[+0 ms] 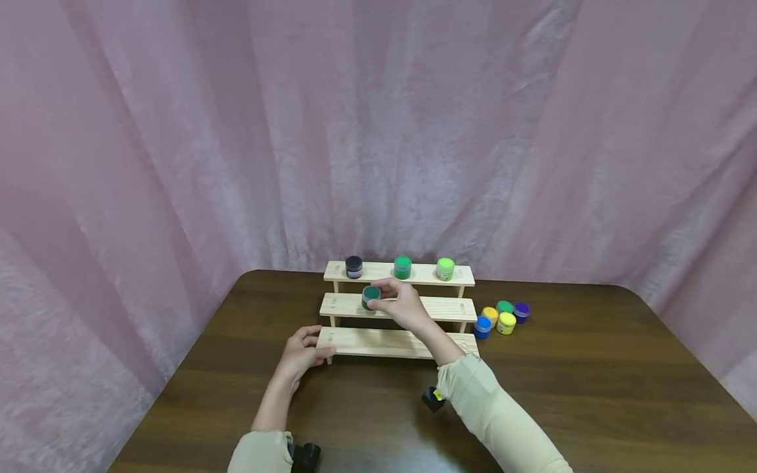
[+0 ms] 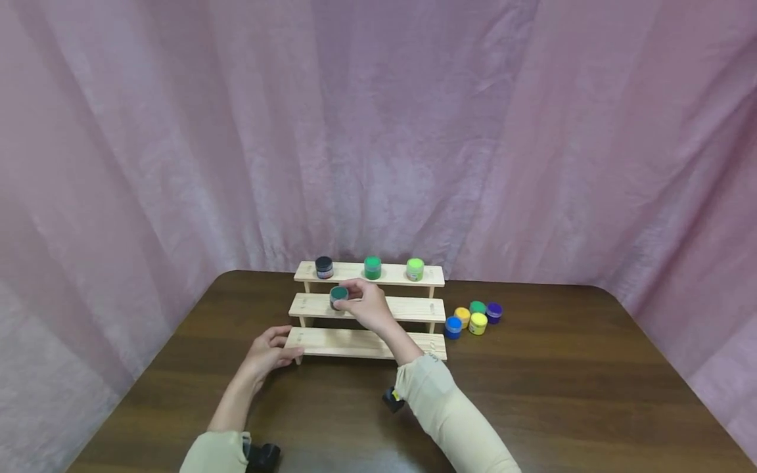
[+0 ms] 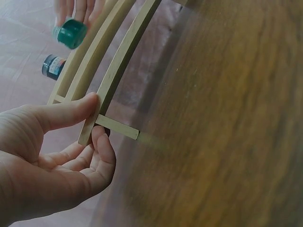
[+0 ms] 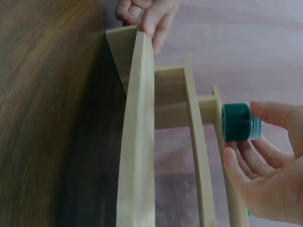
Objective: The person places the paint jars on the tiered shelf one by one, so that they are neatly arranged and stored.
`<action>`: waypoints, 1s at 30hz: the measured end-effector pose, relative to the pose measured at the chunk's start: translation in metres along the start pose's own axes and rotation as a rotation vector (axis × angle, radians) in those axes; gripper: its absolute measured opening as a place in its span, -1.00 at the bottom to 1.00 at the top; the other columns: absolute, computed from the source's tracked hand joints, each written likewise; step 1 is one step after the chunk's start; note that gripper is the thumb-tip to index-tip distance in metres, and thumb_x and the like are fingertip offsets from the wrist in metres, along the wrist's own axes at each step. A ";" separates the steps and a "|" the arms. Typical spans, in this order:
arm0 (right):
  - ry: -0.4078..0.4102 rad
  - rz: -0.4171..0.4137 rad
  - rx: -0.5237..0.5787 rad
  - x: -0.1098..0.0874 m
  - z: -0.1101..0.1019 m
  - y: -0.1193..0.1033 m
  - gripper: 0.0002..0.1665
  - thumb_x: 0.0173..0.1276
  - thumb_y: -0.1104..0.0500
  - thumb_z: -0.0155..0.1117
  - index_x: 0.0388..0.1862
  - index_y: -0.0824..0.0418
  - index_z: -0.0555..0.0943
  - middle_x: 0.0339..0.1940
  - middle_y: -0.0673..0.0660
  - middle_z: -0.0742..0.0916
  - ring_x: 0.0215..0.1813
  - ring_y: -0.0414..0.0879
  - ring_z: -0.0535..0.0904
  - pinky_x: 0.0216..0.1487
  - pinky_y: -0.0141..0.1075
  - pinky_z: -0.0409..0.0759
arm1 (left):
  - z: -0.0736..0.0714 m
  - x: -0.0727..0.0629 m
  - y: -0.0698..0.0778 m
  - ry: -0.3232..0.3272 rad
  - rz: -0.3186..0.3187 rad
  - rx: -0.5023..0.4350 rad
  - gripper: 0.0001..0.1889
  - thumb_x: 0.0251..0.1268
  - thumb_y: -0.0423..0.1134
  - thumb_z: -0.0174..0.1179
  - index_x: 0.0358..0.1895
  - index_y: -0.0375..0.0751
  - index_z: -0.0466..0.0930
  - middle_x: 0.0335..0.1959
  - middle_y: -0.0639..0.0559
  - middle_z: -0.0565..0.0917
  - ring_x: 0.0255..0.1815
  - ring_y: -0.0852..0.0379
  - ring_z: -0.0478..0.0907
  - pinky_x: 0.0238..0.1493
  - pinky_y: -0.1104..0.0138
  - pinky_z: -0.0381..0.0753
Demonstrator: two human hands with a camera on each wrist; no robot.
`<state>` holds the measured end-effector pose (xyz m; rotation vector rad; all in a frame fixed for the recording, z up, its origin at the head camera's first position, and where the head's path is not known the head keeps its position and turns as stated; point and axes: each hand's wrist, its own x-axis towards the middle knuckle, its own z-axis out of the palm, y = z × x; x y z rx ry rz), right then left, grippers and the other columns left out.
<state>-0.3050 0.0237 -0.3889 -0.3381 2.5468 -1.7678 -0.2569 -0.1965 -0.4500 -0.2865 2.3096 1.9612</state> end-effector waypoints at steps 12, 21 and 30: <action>0.030 -0.030 -0.012 0.010 0.034 0.000 -0.53 0.23 0.21 0.41 0.13 0.26 0.60 0.02 0.26 0.73 0.08 0.11 0.66 0.02 -0.18 0.66 | -0.003 -0.002 -0.004 0.004 -0.013 -0.008 -0.37 0.09 -0.46 0.36 0.27 -0.42 0.35 -0.13 -0.23 0.65 -0.47 0.27 0.52 -0.34 0.38 0.52; 0.064 -0.006 0.005 0.012 0.044 0.004 -0.50 0.25 0.17 0.40 0.17 0.21 0.59 0.06 0.22 0.72 0.11 0.09 0.64 0.04 -0.16 0.64 | -0.001 0.000 -0.003 0.007 -0.016 -0.011 -0.39 0.09 -0.47 0.36 0.25 -0.42 0.36 -0.13 -0.24 0.65 -0.47 0.26 0.51 -0.34 0.38 0.53; 0.065 -0.055 -0.050 0.012 0.051 0.009 -0.52 0.29 0.12 0.38 0.18 0.18 0.58 0.00 0.22 0.73 0.02 0.08 0.66 0.06 -0.12 0.63 | -0.001 0.001 -0.001 0.010 -0.019 -0.018 -0.39 0.08 -0.47 0.36 0.25 -0.41 0.37 -0.10 -0.24 0.65 -0.46 0.26 0.52 -0.34 0.39 0.52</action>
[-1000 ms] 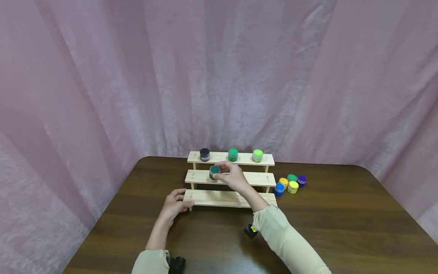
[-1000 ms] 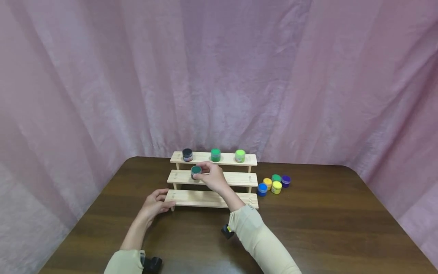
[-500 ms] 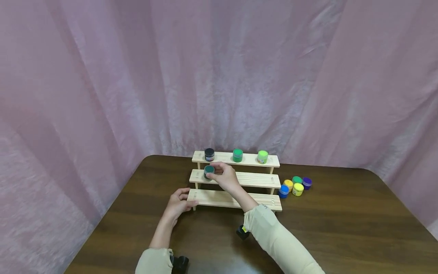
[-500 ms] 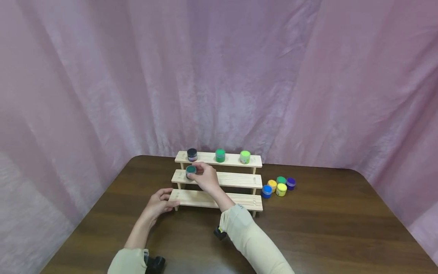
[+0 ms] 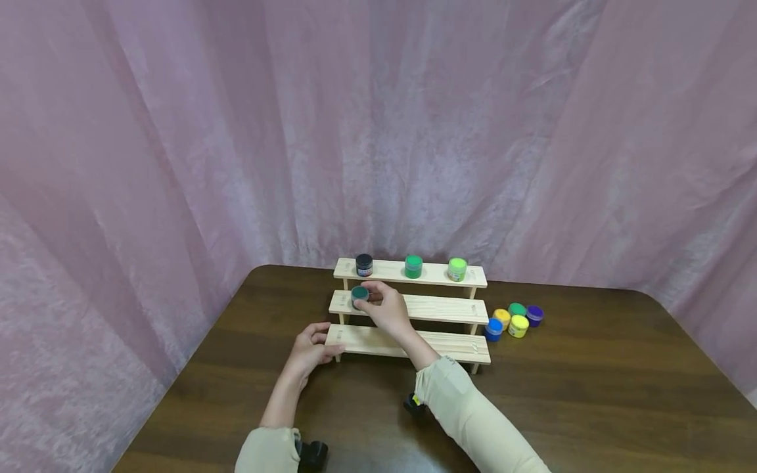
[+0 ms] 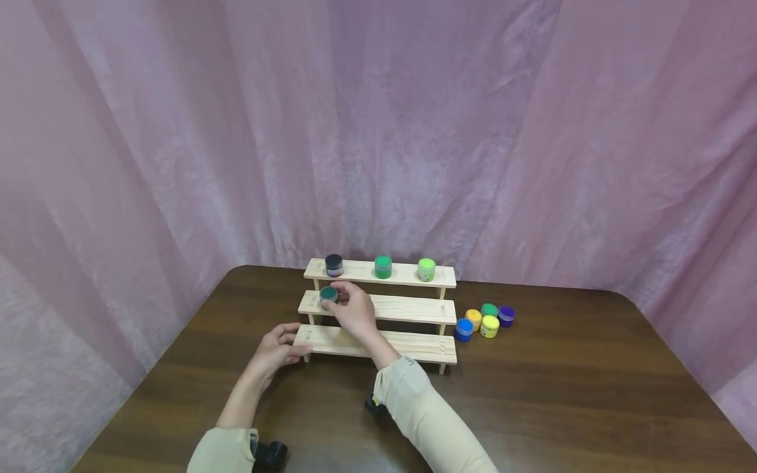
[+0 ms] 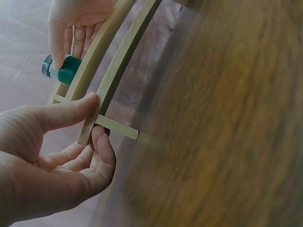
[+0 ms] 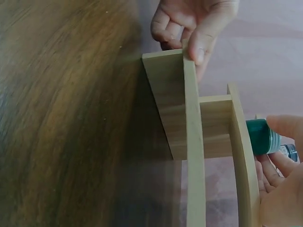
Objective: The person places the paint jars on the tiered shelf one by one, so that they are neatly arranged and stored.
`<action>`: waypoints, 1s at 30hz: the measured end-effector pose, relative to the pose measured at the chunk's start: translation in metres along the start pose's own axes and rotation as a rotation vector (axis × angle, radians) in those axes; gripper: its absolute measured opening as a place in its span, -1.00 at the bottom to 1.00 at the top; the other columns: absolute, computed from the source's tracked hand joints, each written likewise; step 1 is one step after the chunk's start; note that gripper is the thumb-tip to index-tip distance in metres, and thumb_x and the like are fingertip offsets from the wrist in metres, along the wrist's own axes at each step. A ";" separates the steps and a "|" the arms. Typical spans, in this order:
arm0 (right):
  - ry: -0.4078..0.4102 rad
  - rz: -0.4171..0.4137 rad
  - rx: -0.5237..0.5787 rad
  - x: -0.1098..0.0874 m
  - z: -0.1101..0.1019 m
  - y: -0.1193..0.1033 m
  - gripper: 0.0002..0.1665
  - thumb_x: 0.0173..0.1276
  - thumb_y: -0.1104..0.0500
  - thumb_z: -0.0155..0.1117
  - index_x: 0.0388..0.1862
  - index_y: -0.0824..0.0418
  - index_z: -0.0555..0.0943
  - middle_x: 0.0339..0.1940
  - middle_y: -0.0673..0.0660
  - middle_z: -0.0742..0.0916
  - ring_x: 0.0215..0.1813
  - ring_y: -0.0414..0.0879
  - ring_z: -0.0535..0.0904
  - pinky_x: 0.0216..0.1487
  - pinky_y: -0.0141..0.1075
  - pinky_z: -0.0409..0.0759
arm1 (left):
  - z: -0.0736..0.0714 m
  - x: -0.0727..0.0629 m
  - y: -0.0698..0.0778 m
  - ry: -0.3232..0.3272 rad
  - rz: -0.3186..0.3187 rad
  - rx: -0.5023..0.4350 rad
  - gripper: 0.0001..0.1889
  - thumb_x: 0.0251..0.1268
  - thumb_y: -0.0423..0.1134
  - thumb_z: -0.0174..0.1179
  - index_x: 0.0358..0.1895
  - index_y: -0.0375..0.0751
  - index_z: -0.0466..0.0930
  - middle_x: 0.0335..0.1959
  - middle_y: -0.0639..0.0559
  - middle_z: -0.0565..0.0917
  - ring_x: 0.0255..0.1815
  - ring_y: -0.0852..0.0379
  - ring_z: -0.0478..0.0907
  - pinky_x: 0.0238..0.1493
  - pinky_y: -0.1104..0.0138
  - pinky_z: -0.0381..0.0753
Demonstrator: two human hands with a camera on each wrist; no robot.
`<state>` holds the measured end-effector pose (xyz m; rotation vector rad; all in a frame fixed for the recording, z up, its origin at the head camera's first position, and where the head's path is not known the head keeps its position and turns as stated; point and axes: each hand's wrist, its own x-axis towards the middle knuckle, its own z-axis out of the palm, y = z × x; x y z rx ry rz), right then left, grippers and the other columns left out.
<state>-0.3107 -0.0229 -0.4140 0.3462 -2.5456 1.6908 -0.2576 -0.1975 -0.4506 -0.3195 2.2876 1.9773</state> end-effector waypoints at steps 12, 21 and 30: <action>-0.031 -0.029 -0.022 0.001 -0.003 -0.002 -0.48 0.28 0.15 0.38 0.22 0.18 0.55 0.08 0.22 0.70 0.07 0.10 0.65 0.11 -0.09 0.60 | -0.002 0.001 0.002 0.005 -0.002 0.013 -0.41 0.10 -0.47 0.34 0.25 -0.41 0.38 -0.07 -0.28 0.64 -0.45 0.27 0.52 -0.34 0.40 0.53; -0.042 0.022 0.021 0.001 -0.004 0.001 -0.45 0.25 0.16 0.40 0.22 0.18 0.54 0.08 0.24 0.69 0.08 0.11 0.63 0.15 -0.08 0.58 | 0.000 0.001 -0.001 0.008 -0.005 0.012 -0.40 0.08 -0.47 0.36 0.24 -0.42 0.38 -0.08 -0.28 0.64 -0.45 0.25 0.52 -0.35 0.41 0.53; -0.007 0.050 0.170 0.001 -0.008 0.001 -0.44 0.21 0.21 0.42 0.20 0.24 0.55 0.15 0.25 0.67 0.17 0.13 0.58 0.22 -0.08 0.54 | 0.000 0.001 0.000 0.012 0.003 0.011 -0.41 0.09 -0.48 0.35 0.23 -0.42 0.38 -0.10 -0.28 0.64 -0.46 0.27 0.53 -0.36 0.41 0.53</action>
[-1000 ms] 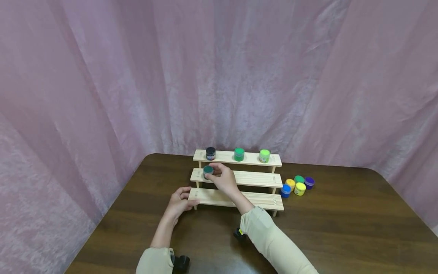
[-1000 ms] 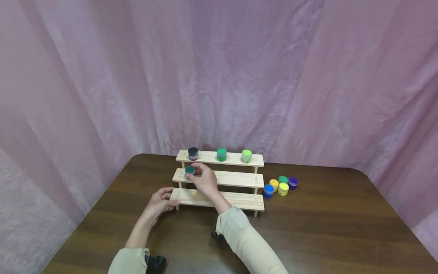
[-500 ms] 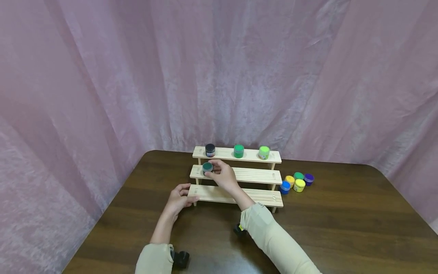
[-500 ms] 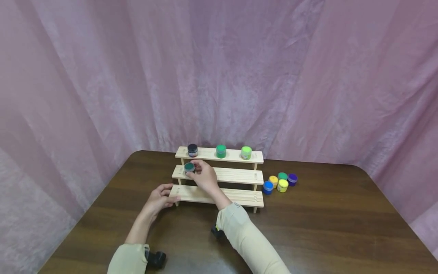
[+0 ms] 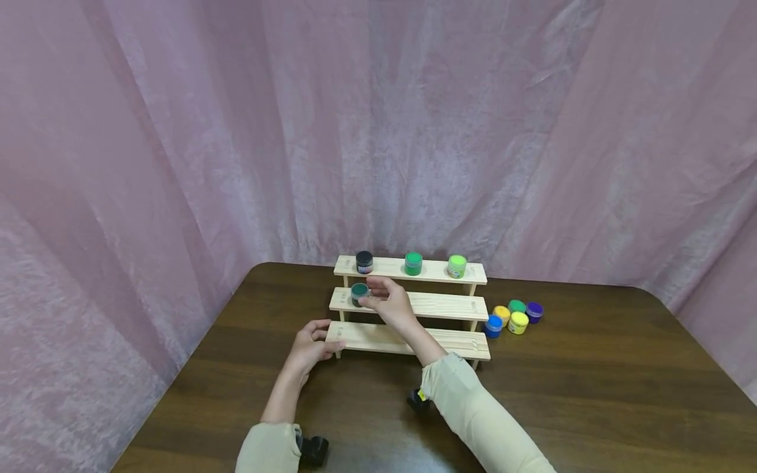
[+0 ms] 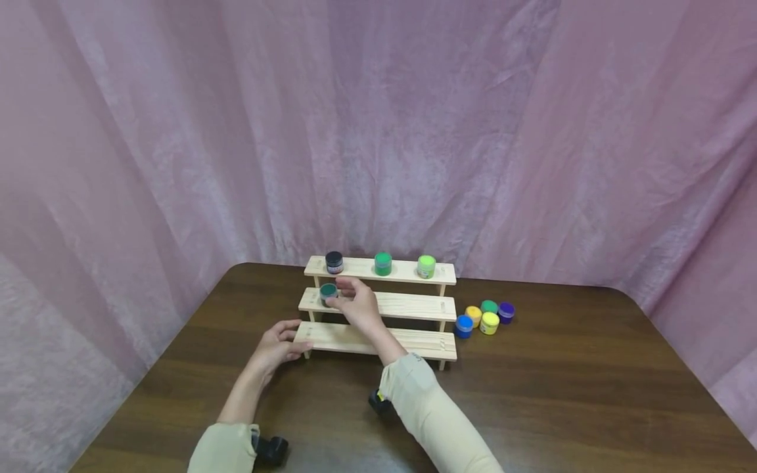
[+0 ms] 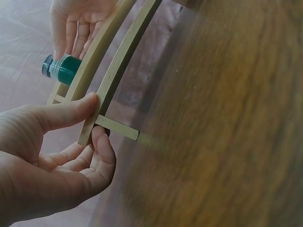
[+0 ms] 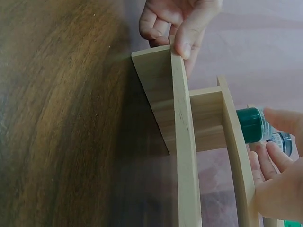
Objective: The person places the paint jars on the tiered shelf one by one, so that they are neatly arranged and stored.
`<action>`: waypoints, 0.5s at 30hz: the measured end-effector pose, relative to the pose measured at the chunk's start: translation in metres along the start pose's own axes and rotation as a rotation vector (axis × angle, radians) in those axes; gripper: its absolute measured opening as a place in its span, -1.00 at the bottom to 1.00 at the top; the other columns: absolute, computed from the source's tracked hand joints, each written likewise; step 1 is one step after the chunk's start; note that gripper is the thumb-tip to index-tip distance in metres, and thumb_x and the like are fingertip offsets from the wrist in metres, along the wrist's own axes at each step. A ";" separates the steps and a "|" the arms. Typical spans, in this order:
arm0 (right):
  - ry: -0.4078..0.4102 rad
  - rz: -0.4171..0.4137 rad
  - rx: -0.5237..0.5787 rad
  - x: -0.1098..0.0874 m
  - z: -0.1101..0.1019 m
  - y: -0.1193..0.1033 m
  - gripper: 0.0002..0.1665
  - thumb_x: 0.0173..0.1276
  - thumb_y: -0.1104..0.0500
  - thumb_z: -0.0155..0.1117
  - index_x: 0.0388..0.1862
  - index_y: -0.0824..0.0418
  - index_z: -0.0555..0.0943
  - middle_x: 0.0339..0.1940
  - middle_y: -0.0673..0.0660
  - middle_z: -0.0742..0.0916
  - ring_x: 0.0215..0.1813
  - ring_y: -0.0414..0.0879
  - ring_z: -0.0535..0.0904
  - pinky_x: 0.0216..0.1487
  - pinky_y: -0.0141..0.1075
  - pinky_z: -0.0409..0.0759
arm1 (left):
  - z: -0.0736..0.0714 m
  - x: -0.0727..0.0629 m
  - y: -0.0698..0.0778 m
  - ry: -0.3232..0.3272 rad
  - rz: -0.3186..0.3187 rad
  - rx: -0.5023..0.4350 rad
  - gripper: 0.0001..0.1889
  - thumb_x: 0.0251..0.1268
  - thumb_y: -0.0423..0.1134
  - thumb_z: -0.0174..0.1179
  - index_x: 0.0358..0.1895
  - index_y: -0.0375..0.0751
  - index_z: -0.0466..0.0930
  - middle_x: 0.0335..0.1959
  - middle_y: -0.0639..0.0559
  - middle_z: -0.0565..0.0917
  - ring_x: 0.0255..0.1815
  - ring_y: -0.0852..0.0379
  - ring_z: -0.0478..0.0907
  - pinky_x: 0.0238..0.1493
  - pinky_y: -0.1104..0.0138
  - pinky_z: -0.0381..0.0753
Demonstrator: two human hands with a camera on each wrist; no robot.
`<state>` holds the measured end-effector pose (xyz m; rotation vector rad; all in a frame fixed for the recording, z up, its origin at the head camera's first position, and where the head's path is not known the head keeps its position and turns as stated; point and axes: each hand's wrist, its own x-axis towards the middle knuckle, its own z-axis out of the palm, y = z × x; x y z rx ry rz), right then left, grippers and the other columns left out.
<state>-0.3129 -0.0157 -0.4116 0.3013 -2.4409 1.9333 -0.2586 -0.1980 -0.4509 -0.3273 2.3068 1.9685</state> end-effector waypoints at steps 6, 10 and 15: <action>0.020 0.011 0.049 -0.004 -0.010 0.000 -0.51 0.26 0.25 0.37 0.18 0.28 0.56 0.13 0.28 0.68 0.17 0.13 0.58 0.20 -0.11 0.55 | 0.001 0.000 0.000 0.003 -0.003 0.004 -0.41 0.07 -0.46 0.37 0.22 -0.42 0.38 -0.12 -0.25 0.64 -0.46 0.26 0.53 -0.36 0.40 0.54; 0.040 0.005 0.075 -0.010 -0.017 0.000 -0.53 0.27 0.26 0.35 0.17 0.31 0.57 0.13 0.31 0.67 0.16 0.14 0.57 0.22 -0.10 0.54 | 0.002 0.000 0.000 0.010 -0.013 0.004 -0.41 0.07 -0.47 0.37 0.22 -0.41 0.39 -0.12 -0.25 0.64 -0.47 0.25 0.53 -0.37 0.41 0.53; 0.068 -0.019 0.104 -0.017 -0.026 -0.002 -0.55 0.26 0.29 0.35 0.14 0.33 0.58 0.10 0.32 0.68 0.09 0.08 0.59 0.17 -0.22 0.57 | 0.001 0.000 0.001 0.012 -0.014 0.003 -0.41 0.07 -0.48 0.36 0.23 -0.41 0.39 -0.13 -0.24 0.64 -0.47 0.25 0.52 -0.38 0.41 0.53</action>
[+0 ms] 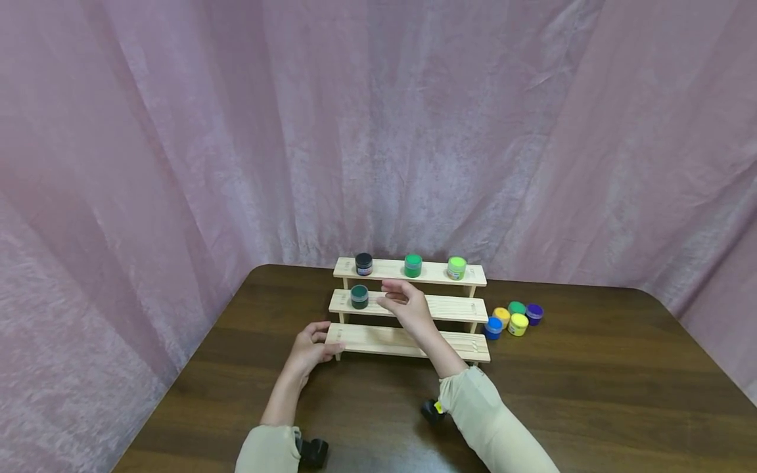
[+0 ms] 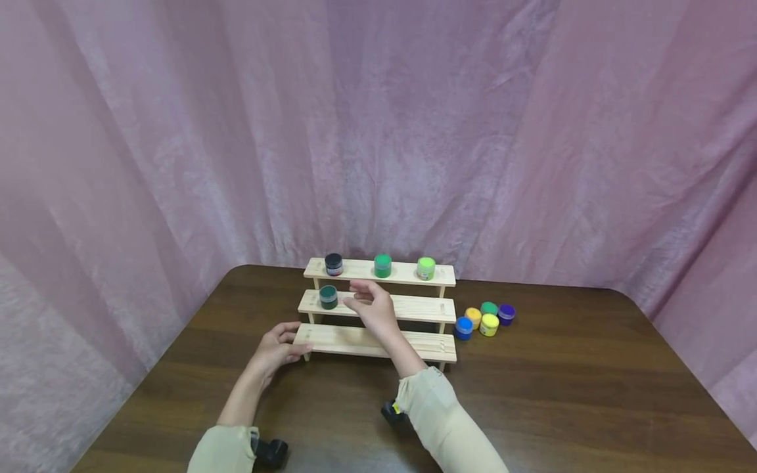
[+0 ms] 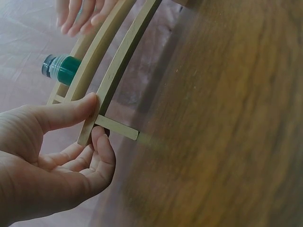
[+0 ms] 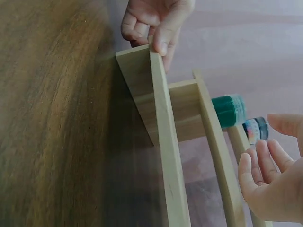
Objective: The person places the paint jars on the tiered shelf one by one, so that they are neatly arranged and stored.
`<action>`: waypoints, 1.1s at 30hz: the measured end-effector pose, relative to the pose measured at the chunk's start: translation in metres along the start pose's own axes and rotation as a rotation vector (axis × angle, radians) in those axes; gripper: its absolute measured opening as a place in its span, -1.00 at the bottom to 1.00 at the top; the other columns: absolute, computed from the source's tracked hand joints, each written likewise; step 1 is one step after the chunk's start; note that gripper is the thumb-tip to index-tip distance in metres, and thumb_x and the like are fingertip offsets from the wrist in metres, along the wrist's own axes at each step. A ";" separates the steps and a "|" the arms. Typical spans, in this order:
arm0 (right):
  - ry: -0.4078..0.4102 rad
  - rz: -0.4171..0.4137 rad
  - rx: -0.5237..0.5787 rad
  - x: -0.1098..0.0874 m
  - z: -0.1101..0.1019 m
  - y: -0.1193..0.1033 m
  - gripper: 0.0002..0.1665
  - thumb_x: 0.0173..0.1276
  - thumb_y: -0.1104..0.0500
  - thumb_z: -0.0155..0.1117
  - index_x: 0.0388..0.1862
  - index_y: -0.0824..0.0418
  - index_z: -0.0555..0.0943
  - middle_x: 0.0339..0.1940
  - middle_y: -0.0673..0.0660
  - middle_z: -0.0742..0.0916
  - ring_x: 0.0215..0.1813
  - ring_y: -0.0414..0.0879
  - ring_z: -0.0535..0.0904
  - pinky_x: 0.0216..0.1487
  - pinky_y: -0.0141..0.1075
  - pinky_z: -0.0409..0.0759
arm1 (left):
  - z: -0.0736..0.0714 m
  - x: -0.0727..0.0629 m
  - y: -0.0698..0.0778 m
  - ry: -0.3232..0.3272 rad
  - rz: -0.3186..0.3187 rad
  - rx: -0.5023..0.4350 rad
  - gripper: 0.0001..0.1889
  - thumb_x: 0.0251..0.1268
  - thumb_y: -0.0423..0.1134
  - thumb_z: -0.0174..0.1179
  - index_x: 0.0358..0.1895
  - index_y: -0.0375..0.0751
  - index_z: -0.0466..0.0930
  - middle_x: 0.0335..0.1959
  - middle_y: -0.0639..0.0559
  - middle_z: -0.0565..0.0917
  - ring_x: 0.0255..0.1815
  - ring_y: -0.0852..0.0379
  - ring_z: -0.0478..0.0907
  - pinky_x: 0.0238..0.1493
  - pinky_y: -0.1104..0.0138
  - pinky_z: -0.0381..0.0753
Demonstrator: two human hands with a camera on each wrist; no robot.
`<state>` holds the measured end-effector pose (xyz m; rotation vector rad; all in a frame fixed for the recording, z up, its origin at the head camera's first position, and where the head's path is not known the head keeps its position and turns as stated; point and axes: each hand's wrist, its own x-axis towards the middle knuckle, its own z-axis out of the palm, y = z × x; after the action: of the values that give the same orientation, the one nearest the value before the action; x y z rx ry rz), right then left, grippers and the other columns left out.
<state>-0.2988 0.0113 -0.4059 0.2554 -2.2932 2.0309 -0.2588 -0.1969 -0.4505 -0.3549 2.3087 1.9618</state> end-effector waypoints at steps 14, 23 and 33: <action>0.041 -0.018 0.002 -0.015 -0.029 -0.013 -0.56 0.27 0.33 0.32 0.15 0.33 0.57 0.10 0.32 0.67 0.08 0.03 0.57 -0.02 -0.49 0.56 | -0.006 -0.001 0.002 -0.011 0.004 -0.004 -0.38 0.06 -0.50 0.36 0.25 -0.43 0.37 -0.16 -0.18 0.65 -0.48 0.28 0.53 -0.34 0.39 0.53; 0.070 0.022 -0.027 -0.022 -0.049 -0.014 -0.55 0.31 0.32 0.29 0.19 0.30 0.55 0.14 0.30 0.66 0.09 -0.05 0.57 -0.01 -0.51 0.57 | -0.009 -0.002 0.001 -0.016 0.014 -0.009 -0.38 0.06 -0.50 0.36 0.25 -0.43 0.36 -0.16 -0.19 0.65 -0.48 0.28 0.53 -0.35 0.40 0.52; 0.131 0.041 -0.035 -0.029 -0.072 -0.011 -0.52 0.32 0.30 0.30 0.22 0.31 0.52 0.16 0.30 0.63 -0.07 -0.36 0.53 -0.06 -0.59 0.55 | -0.010 -0.001 -0.002 -0.015 0.006 -0.010 -0.39 0.07 -0.51 0.34 0.25 -0.44 0.36 -0.20 -0.16 0.65 -0.50 0.28 0.53 -0.37 0.41 0.52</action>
<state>-0.2727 0.0841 -0.3905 0.0724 -2.2701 1.9607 -0.2568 -0.2065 -0.4501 -0.3333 2.2950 1.9721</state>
